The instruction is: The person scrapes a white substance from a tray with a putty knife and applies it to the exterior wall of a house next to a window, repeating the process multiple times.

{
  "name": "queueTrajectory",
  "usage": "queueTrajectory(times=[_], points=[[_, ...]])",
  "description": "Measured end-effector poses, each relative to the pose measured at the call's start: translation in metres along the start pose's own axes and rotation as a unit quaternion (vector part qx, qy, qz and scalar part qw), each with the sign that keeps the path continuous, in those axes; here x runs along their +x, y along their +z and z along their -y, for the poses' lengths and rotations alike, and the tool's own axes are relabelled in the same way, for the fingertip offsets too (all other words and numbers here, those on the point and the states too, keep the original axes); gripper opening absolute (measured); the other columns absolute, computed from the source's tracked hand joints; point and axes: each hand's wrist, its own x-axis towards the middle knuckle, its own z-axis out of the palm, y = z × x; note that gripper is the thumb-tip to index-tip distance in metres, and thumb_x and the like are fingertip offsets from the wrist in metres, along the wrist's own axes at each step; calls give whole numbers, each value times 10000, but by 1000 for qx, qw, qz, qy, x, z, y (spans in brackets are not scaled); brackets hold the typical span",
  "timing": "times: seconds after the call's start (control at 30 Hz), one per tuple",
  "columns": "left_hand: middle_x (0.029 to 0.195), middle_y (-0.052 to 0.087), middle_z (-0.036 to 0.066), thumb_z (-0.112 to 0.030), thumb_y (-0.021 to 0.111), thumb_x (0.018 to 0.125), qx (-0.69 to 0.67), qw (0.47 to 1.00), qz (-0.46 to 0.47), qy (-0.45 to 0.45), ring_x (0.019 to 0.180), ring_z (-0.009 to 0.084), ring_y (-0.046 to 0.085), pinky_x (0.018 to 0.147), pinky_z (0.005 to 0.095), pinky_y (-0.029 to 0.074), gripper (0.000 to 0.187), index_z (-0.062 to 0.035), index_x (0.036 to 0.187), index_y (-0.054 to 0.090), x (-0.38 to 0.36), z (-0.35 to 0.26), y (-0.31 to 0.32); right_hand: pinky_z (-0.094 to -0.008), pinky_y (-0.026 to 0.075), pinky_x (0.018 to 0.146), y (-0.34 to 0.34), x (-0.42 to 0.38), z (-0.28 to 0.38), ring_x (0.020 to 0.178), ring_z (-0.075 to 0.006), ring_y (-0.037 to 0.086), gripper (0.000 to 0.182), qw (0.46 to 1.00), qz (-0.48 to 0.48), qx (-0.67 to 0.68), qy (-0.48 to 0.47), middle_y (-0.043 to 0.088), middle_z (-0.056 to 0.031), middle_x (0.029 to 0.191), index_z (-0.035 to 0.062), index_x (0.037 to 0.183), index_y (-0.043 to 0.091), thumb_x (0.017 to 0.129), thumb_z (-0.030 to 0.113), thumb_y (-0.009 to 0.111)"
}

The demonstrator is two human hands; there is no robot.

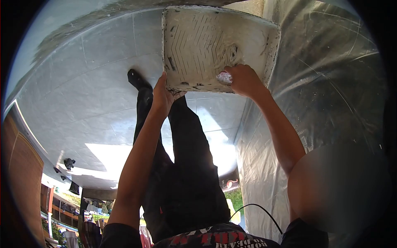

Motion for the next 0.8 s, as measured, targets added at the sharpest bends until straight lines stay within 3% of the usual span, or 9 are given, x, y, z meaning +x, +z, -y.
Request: queueTrajectory(times=[0.2,0.53,0.73,0.8], points=[[1370,499,289,-455,393,1041,11,1000,-11,-9,1250,358,559,1055,502,447,661,54,1456,311,-1,1,1,-467,553,765,6,-11,-1,853,-359,693,386,999,-48,7,-14,700,-173,862,112,1132,689,750,52,684],[1374,497,300,-440,366,1051,13,999,-34,-14,1272,392,548,1075,517,442,639,55,1451,319,-6,-8,15,-475,545,772,7,-1,13,829,-379,686,389,998,-24,44,-39,684,-199,837,96,1132,684,749,32,667],[1375,504,291,-442,354,1055,-9,1000,-24,-12,1273,380,551,1077,515,443,633,53,1448,324,-3,-6,10,-473,545,793,-3,14,40,850,-379,687,394,992,-31,112,-45,688,-210,863,99,1161,684,772,38,668],[1378,504,288,-441,351,1056,-14,1000,-17,-9,1274,378,551,1077,515,443,630,52,1448,324,-1,-2,6,-458,546,823,-13,28,44,914,-361,691,408,974,-17,224,-7,702,-196,909,122,1180,685,780,41,670]])
